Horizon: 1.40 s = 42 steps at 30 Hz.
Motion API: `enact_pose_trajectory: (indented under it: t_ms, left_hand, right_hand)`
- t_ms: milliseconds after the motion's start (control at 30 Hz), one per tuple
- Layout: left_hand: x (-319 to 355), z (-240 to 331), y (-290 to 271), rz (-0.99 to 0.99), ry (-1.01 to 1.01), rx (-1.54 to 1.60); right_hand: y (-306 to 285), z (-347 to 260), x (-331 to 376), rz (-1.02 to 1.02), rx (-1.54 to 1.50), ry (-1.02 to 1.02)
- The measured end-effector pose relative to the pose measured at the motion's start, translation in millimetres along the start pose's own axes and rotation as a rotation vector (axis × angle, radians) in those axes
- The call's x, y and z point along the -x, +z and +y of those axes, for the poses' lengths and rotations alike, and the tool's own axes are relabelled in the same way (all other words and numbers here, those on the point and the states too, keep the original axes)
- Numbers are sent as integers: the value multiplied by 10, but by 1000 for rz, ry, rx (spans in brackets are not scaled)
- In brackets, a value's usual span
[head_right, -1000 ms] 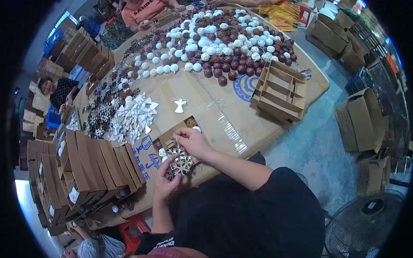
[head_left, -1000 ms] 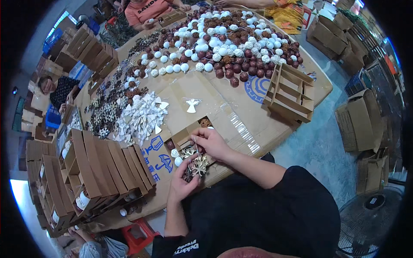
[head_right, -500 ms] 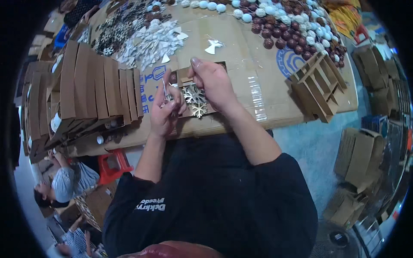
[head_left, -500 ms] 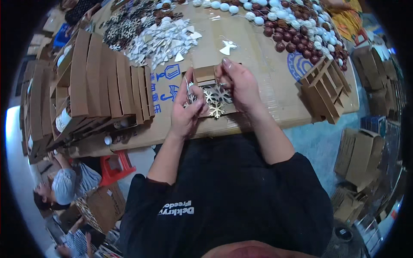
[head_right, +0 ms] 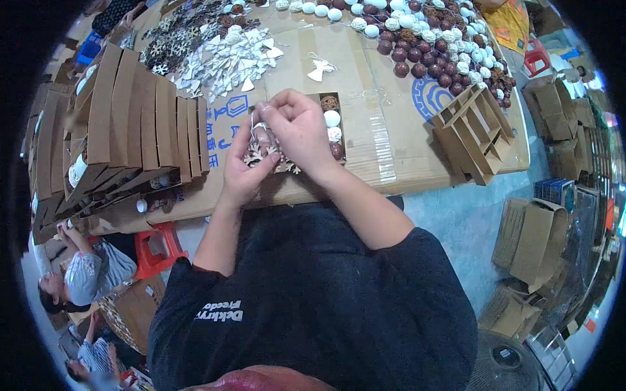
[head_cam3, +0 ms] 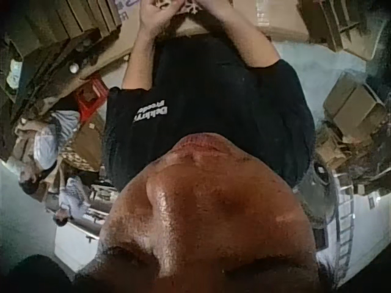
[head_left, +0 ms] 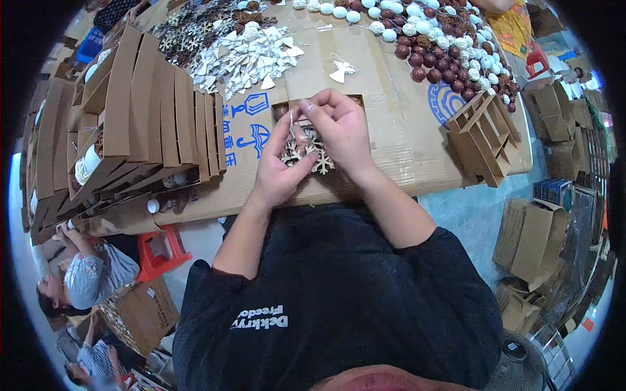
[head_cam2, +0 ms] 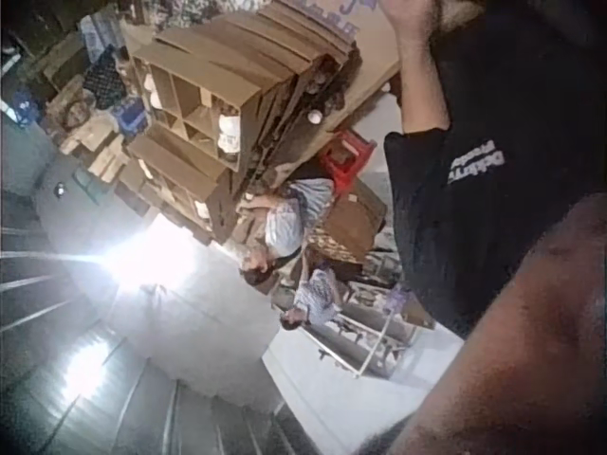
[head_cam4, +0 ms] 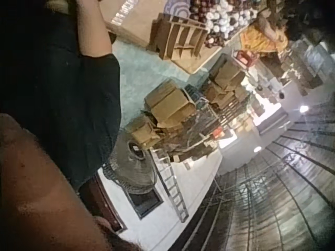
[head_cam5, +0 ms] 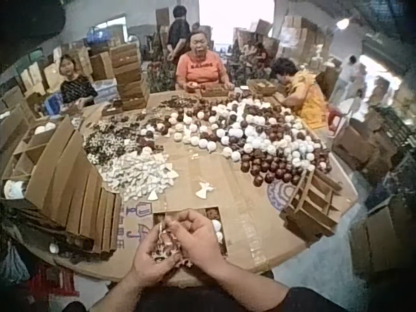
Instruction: Packaging Christmas ornaments and decorations into boxes.
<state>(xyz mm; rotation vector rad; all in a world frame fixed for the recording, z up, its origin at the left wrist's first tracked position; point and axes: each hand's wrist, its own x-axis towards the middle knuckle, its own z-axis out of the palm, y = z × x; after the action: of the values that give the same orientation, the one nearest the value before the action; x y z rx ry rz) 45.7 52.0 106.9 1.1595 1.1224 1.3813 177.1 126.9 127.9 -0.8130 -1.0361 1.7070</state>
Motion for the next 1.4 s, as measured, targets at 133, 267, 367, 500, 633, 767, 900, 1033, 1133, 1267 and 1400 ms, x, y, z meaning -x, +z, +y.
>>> enact_pose_trajectory:
  t_ms: [133,267,367,500,633,767,900,1033,1133,1267,1400]
  left_hand:
    - [85,42,-220,-143,-140,-20]
    - [243,-234,-363,-72,15,343]
    - [258,-235,-343,-189,-156,769]
    - [249,42,-133,-176,-357,860]
    - [387,24,-443,-216,-305,1074]
    - [227,-79,-371,-279,-249,874]
    - [208,-75,167,-385,-325,544]
    - [254,-116,693,-659,-346,442]
    - [273,-300,872,-876,-398,439]
    - [350,-334,991,-1002,-441,379]
    - [389,-377,1135,-1060,-418,335]
  right_hand:
    - [-144,34,-57,53,286,-59]
    - [-146,-10,-92,-182,452,139]
    - [-216,214,-109,-234,298,194]
    - [-541,373,-74,-335,159,315]
    - [-810,345,91,-388,518,188]
    - [-1221,360,503,51,573,48]
    - [-1522,451,1171,442,723,-239]
    - [-1834,568,1863,581,885,-288]
    - [-2172,709,2475,749,1096,-33]
    - [-2613,555,3122,934,1282,216]
    - [-3219,-520,3966,1341,1672,189]
